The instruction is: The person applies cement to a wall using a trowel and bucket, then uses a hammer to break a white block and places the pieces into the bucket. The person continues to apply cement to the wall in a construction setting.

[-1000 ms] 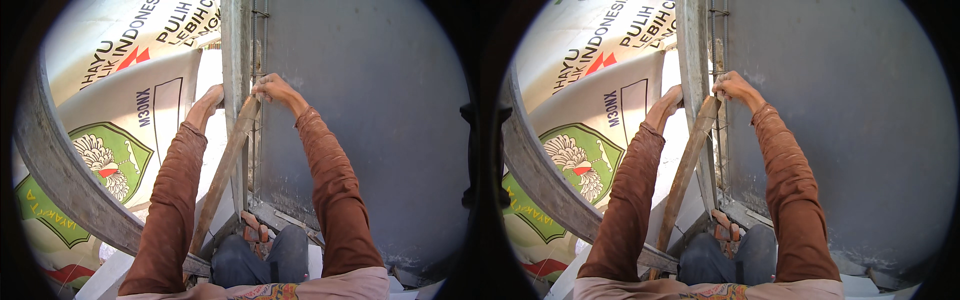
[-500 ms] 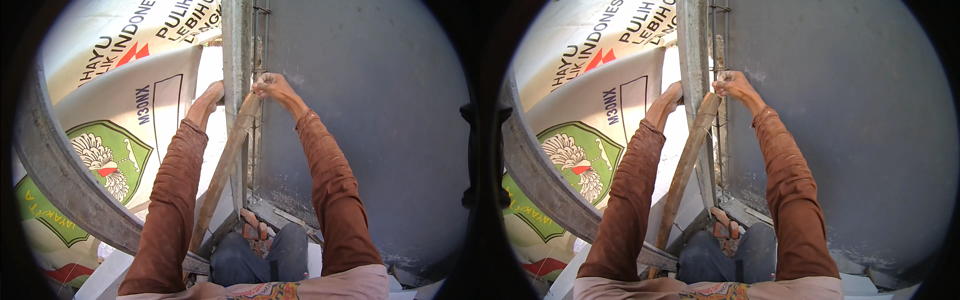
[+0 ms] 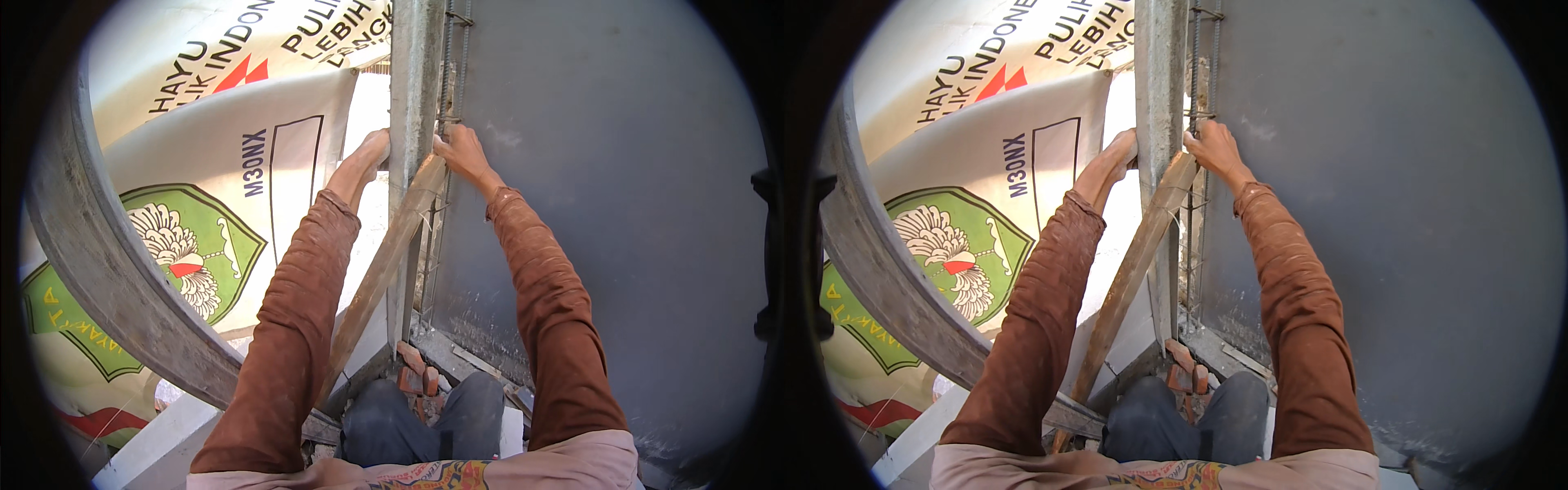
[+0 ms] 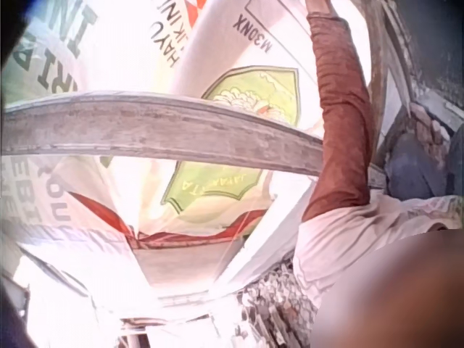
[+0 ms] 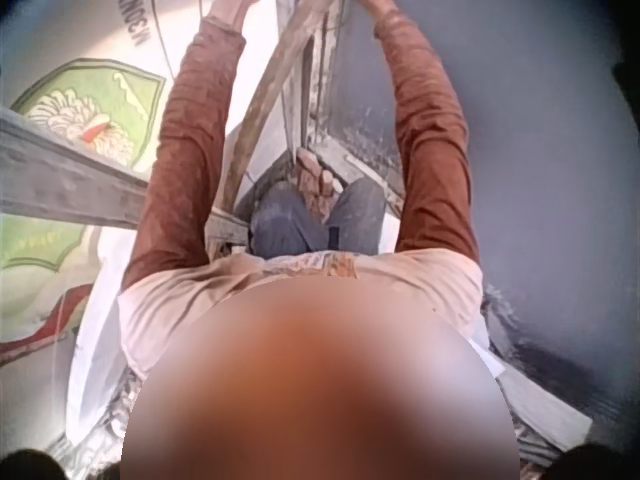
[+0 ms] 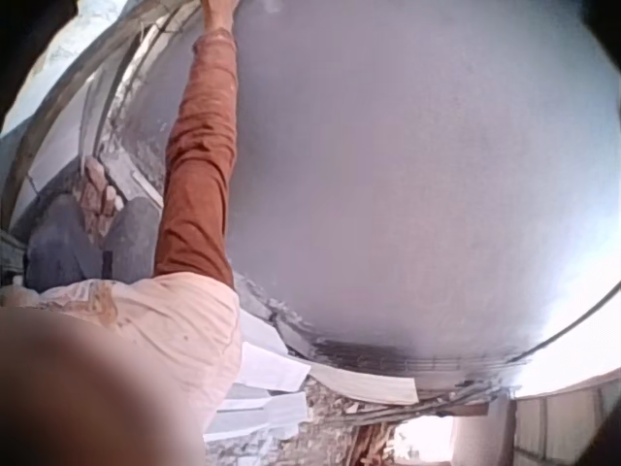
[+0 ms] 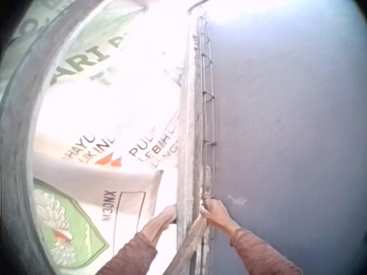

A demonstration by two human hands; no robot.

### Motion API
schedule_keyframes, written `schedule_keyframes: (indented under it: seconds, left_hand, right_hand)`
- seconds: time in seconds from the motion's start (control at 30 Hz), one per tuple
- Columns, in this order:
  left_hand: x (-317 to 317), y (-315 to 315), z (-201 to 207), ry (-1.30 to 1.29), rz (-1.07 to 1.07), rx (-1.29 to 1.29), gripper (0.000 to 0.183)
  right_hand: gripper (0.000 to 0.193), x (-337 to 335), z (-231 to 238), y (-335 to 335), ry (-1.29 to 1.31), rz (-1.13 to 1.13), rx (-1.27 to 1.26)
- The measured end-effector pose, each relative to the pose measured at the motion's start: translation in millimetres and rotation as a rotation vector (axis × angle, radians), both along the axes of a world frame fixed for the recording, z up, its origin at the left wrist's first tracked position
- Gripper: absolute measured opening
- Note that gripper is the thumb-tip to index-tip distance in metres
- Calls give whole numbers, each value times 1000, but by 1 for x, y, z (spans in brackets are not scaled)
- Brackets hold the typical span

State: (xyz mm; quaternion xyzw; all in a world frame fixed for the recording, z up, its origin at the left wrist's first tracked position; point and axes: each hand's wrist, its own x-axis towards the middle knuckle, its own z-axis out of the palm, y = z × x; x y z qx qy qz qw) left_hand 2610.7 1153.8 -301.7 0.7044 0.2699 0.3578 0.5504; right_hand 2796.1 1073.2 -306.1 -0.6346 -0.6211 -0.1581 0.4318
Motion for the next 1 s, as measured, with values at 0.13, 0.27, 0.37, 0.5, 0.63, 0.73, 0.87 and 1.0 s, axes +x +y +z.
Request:
schedule_keyframes:
  seconds: [0.13, 0.27, 0.37, 0.5, 0.63, 0.73, 0.87, 1.0]
  left_hand:
    - [1, -3, -3, -10, 60, -16, 43]
    - [0, -5, -6, -147, 41, -69, 43]
    - [-10, -24, -10, -173, 386, 24, 35]
    - [-34, -98, -38, -568, 718, 445, 29]
    - [-69, -200, -100, -446, 502, 726, 12]
    - [-76, -253, -131, -247, 228, 608, 10]
    - [-83, -295, -150, 15, 80, 480, 12]
    - [-124, -328, -125, 327, -73, 363, 12]
  right_hand:
    - [32, -3, 4, 13, 72, -112, -32]
    - [31, -3, 8, 14, 92, -203, -87]
    - [31, -8, 11, 12, 87, -242, -88]
    - [32, -17, 16, 8, 99, -274, -159]
    - [34, -22, 18, 5, 135, -290, -186]
    - [36, -20, 18, 5, 209, -277, -221]
    - [39, -17, 22, 6, 297, -266, -392]
    - [42, -18, 33, 4, 342, -262, -435]
